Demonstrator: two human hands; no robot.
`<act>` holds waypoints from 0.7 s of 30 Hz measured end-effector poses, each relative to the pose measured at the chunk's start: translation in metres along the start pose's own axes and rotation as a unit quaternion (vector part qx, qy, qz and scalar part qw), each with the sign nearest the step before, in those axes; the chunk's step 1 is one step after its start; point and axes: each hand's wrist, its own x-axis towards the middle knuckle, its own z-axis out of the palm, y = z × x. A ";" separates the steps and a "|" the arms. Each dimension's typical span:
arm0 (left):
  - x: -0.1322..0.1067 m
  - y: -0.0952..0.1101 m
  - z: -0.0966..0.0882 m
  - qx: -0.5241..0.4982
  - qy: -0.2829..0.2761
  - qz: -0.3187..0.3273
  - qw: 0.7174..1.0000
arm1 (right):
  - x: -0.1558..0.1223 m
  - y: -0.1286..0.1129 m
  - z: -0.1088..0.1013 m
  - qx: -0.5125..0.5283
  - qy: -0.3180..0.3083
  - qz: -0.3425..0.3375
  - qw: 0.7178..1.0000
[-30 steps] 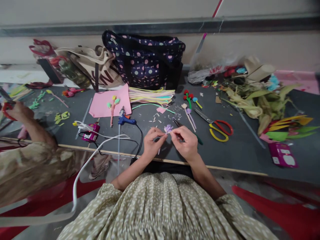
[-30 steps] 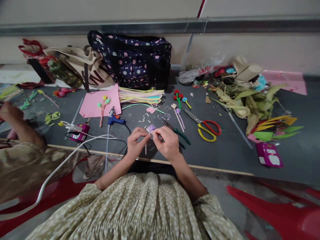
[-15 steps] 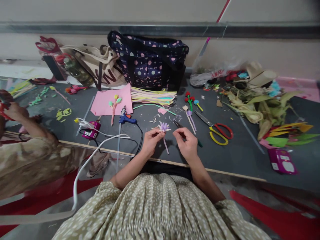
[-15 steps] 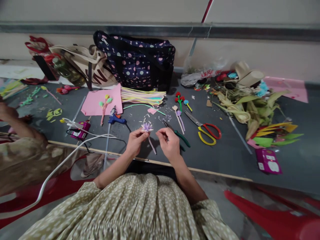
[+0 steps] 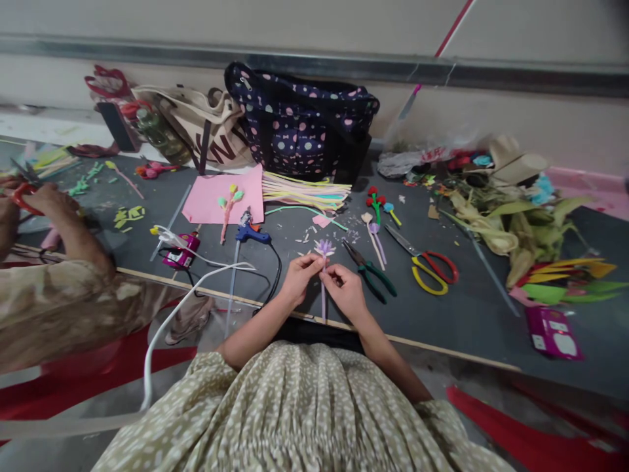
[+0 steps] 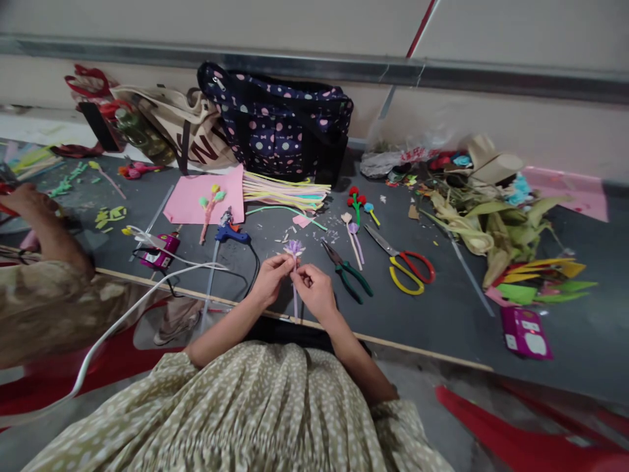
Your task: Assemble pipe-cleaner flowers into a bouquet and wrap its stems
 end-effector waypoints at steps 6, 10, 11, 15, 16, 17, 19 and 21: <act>0.005 -0.006 -0.002 -0.016 0.029 -0.047 0.998 | 0.003 0.005 0.007 0.039 0.003 0.046 0.998; 0.008 -0.007 -0.004 -0.042 0.047 -0.068 0.996 | 0.004 0.007 0.005 0.048 -0.009 0.055 0.997; 0.008 -0.007 -0.004 -0.047 0.050 -0.075 0.995 | 0.005 0.008 0.005 0.048 -0.011 0.056 0.997; 0.009 -0.006 -0.004 -0.058 0.058 -0.083 0.993 | 0.005 0.011 0.004 0.051 -0.007 0.059 0.997; 0.009 -0.006 -0.004 -0.058 0.059 -0.079 0.993 | 0.005 0.011 0.004 0.055 -0.010 0.058 0.997; 0.009 -0.007 -0.004 -0.057 0.059 -0.073 0.994 | 0.005 0.011 0.005 0.060 -0.014 0.057 0.997; 0.009 -0.008 -0.004 -0.054 0.058 -0.065 0.995 | 0.005 0.012 0.006 0.061 -0.021 0.055 0.996; 0.010 -0.010 -0.004 -0.050 0.056 -0.062 0.995 | 0.005 0.013 0.007 0.059 -0.023 0.056 0.996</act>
